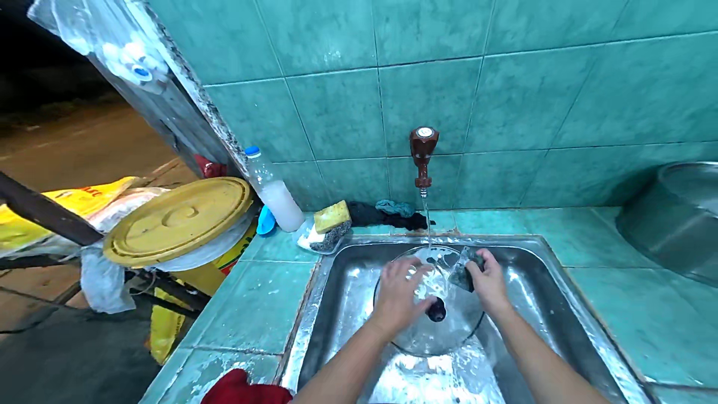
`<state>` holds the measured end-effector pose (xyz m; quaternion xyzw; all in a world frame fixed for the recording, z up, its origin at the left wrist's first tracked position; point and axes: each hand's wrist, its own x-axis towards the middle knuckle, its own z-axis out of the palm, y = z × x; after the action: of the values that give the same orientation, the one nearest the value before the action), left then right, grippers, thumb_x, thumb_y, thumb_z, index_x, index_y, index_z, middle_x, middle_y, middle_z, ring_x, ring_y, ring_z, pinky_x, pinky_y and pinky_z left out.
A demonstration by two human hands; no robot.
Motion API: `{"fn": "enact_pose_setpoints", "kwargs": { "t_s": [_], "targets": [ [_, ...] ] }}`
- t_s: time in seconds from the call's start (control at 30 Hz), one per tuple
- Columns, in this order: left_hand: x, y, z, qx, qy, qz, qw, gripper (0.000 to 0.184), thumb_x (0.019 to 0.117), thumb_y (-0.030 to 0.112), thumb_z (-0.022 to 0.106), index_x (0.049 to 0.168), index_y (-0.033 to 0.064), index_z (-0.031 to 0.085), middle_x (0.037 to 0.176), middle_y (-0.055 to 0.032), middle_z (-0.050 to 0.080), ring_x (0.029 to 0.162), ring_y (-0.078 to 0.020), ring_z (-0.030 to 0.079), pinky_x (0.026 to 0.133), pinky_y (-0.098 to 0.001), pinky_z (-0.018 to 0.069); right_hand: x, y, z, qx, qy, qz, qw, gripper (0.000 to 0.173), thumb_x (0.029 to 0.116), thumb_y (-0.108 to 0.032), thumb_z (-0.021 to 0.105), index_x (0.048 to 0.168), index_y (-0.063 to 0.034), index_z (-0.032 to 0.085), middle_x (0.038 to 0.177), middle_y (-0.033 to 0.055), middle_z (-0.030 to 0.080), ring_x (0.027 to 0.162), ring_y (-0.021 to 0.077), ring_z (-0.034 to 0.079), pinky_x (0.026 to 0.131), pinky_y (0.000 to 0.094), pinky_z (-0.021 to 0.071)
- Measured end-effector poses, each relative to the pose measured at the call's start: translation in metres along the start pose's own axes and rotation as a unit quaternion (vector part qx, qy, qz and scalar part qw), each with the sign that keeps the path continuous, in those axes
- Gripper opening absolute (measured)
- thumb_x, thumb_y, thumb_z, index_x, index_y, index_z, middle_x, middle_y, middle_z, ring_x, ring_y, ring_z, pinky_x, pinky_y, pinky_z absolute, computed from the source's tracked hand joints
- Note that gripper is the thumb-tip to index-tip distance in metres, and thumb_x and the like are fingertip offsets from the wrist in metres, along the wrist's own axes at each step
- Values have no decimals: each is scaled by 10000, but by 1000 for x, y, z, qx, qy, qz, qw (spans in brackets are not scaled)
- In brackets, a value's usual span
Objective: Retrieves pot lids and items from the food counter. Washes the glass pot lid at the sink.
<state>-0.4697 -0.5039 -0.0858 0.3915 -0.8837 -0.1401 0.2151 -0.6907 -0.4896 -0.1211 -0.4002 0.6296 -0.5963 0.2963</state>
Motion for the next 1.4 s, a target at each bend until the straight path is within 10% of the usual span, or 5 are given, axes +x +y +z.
{"fn": "enact_pose_setpoints", "kwargs": {
  "t_s": [0.4,0.67,0.93,1.17,1.4],
  "targets": [
    [35,-55,-47,-162,-110,-199,960,459,930,299,754,1329,95,656,1070,-99,698,980,-222,641,959,-450,494,20,10,14,7,2,-114,993,189,903,-13,599,1072,68,621,960,143,660,871,149,650,795,329,556],
    [11,11,-14,-592,-93,-261,757,458,1114,155,370,1570,111,346,1433,-68,605,1151,-216,677,873,-410,593,22,-6,11,-63,36,-25,997,274,983,-13,622,1240,78,596,1183,250,655,1083,321,652,954,492,522],
    [30,43,-3,-529,4,-271,805,400,1117,155,375,1489,47,475,1355,-121,633,1143,-164,646,957,-335,531,-86,-27,46,-67,-12,-166,984,245,935,-49,616,1126,95,670,1359,268,609,1267,332,612,1070,429,504],
    [22,51,-12,-569,22,-309,761,403,1126,151,349,1508,52,429,1452,-124,568,1132,-249,680,857,-421,597,-42,-51,25,-41,125,-51,990,230,1012,-87,596,1174,75,571,880,188,664,771,252,665,737,440,553],
    [16,53,1,-481,34,-239,843,445,1093,130,400,1513,-13,417,1321,-176,624,1057,-172,672,896,-339,566,-61,-30,54,-46,-71,-111,990,570,1064,-315,366,1528,5,445,1632,255,308,1530,396,274,1252,539,244]
  ]
}}
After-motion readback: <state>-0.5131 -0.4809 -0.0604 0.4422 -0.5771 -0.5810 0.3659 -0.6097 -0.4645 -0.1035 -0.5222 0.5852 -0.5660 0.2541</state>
